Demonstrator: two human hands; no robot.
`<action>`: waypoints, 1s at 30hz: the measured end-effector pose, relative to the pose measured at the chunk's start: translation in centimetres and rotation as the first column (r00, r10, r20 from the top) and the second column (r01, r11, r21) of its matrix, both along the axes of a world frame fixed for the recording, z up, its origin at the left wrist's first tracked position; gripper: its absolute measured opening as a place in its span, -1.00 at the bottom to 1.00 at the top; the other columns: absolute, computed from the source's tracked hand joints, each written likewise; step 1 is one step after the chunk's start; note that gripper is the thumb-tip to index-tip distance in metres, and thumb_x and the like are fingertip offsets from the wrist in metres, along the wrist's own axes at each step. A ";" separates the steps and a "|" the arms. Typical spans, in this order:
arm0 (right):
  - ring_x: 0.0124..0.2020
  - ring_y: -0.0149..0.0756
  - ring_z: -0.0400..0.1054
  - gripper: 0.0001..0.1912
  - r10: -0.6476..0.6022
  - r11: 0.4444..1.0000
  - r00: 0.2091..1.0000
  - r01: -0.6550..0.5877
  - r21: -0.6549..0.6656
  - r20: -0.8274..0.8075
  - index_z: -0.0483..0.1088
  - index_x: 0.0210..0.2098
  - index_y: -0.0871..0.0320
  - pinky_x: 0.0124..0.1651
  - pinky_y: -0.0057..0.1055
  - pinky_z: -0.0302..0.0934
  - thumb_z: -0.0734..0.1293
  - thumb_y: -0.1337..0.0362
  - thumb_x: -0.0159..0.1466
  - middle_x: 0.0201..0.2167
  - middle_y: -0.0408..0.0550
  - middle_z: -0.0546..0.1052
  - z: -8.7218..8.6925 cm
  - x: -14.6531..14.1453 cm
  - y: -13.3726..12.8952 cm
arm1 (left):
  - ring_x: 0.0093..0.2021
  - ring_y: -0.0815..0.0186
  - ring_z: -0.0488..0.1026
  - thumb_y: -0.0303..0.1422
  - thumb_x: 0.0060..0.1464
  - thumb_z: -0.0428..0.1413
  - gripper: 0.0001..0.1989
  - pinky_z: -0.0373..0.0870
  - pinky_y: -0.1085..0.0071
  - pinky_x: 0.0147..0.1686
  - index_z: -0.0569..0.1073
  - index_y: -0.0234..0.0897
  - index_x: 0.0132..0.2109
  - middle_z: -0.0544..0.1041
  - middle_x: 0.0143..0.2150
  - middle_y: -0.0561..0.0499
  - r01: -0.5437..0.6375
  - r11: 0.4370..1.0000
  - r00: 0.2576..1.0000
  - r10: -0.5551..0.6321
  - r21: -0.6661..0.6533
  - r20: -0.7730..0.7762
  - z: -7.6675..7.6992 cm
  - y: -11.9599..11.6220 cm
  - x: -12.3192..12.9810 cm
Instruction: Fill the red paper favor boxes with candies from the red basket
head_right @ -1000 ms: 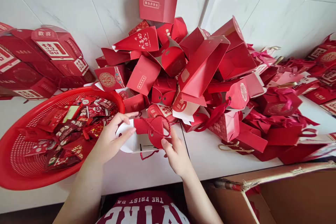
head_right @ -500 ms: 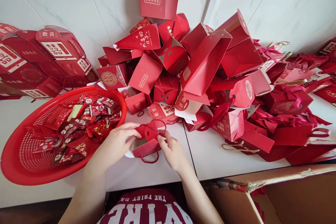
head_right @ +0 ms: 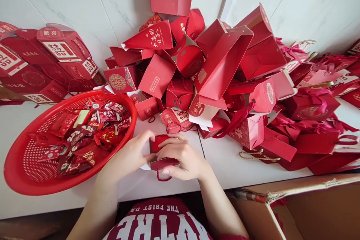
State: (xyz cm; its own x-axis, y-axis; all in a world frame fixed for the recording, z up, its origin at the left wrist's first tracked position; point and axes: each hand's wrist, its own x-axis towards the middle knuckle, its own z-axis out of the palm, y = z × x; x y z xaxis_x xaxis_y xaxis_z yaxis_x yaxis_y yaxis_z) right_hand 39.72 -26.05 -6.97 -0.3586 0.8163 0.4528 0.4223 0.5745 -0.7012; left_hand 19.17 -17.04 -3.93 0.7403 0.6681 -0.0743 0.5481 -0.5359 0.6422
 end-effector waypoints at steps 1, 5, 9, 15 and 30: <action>0.03 -0.15 0.45 -0.40 -0.003 1.000 1.000 0.003 0.008 0.020 0.49 -0.12 0.05 0.28 -0.08 0.12 0.07 -0.26 0.39 -0.15 -0.05 0.61 -0.1 -0.1 0.1 | -0.11 0.15 0.53 -0.36 0.16 0.16 -0.77 0.38 0.28 -0.13 0.35 -0.15 -0.04 0.56 -0.09 0.01 0.015 1.000 1.000 -0.015 -0.005 0.001 -0.1 0.0 0.1; -0.19 -0.17 0.47 -0.33 -0.199 0.970 0.978 0.187 0.157 0.061 0.49 -0.23 0.06 0.29 0.01 0.09 0.06 -0.33 0.34 -0.32 -0.05 0.56 -0.9 -0.3 -0.4 | 0.03 0.09 0.53 -0.27 0.22 0.14 -0.70 0.39 0.24 -0.01 0.37 -0.15 0.07 0.57 0.02 -0.04 0.053 0.999 0.998 -0.053 -0.002 0.026 -0.4 0.1 0.5; -0.32 -0.19 0.44 -0.48 -0.417 0.856 0.909 0.391 0.337 0.006 0.51 -0.28 0.03 0.19 0.04 0.17 0.12 -0.19 0.38 -0.44 -0.10 0.52 -1.8 0.4 -1.7 | -0.04 0.10 0.57 -0.13 0.32 0.01 -0.70 0.39 0.26 -0.05 0.42 -0.14 0.08 0.60 -0.04 -0.05 0.037 0.999 0.999 -0.037 -0.007 0.014 -0.4 -0.3 0.8; -0.34 -0.18 0.48 -0.74 -0.581 0.741 0.812 0.560 0.372 -0.065 0.48 -0.31 0.03 0.01 -0.04 0.25 0.20 0.12 0.36 -0.46 -0.11 0.53 -3.6 2.0 -4.1 | -0.31 0.20 0.55 -0.26 0.25 0.08 -0.86 0.26 0.38 -0.36 0.50 -0.16 -0.21 0.61 -0.32 0.03 0.031 1.000 0.990 -0.031 0.000 -0.135 0.2 -1.1 0.8; -0.08 -0.09 0.55 -0.62 -0.620 0.773 0.776 0.629 0.077 -0.116 0.48 -0.08 0.04 0.14 0.01 0.34 0.10 0.05 0.45 -0.13 0.00 0.65 -7.2 1.5 -4.6 | -0.51 0.24 0.43 -0.06 0.39 -0.23 -0.35 0.04 0.33 -0.45 0.52 -0.26 -0.48 0.49 -0.56 -0.10 0.013 0.989 0.988 0.010 0.144 -0.157 -2.9 -1.6 1.2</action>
